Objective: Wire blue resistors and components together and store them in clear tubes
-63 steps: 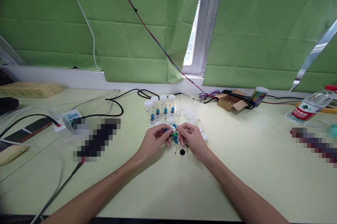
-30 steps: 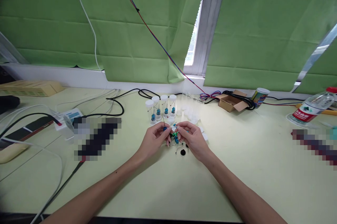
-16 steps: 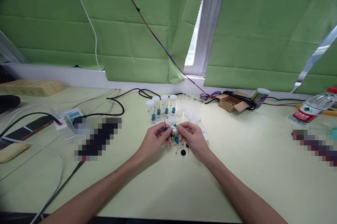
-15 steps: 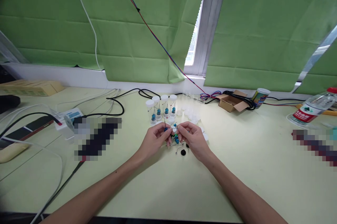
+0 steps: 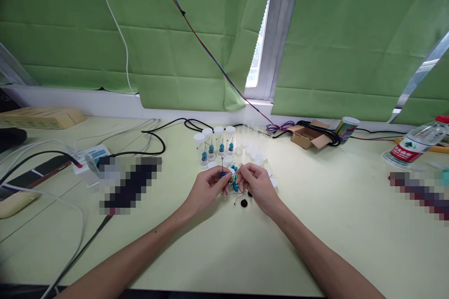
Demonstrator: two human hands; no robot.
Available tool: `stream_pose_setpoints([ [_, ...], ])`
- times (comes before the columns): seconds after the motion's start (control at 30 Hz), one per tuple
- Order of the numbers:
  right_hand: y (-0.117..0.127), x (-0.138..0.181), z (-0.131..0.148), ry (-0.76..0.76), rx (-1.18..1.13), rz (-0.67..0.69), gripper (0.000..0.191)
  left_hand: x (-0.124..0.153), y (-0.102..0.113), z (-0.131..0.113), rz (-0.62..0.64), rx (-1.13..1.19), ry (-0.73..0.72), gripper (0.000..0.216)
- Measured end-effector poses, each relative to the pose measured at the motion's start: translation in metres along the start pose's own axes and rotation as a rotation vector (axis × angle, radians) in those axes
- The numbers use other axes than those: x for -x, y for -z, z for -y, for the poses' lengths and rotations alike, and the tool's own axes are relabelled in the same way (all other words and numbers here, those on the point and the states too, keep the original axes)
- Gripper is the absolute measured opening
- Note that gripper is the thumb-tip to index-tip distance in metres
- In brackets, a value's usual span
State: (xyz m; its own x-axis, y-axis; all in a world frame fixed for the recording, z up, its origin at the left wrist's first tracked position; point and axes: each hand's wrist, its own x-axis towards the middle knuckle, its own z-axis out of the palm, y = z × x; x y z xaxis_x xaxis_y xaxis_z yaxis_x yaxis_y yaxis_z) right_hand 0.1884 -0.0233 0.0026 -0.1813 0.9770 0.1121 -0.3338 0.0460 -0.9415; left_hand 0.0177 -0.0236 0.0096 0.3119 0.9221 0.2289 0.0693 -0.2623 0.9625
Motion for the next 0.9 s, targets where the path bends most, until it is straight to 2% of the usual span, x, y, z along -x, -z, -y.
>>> stream_pose_setpoints([
  [0.4, 0.0019, -0.0006, -0.0004, -0.091, -0.102, 0.040, 0.031, 0.0004, 0.0002, -0.0026, 0.012, -0.022, 0.005, 0.023],
  [0.6, 0.0003, 0.0009, 0.0013, -0.044, -0.101, 0.018, 0.025, -0.0011, 0.0006, -0.0037, -0.004, 0.015, 0.011, 0.023],
  [0.9, -0.0004, 0.0022, 0.0029, -0.011, -0.043, -0.015, 0.026, -0.0032, 0.0040, 0.0003, -0.008, 0.045, 0.014, 0.025],
])
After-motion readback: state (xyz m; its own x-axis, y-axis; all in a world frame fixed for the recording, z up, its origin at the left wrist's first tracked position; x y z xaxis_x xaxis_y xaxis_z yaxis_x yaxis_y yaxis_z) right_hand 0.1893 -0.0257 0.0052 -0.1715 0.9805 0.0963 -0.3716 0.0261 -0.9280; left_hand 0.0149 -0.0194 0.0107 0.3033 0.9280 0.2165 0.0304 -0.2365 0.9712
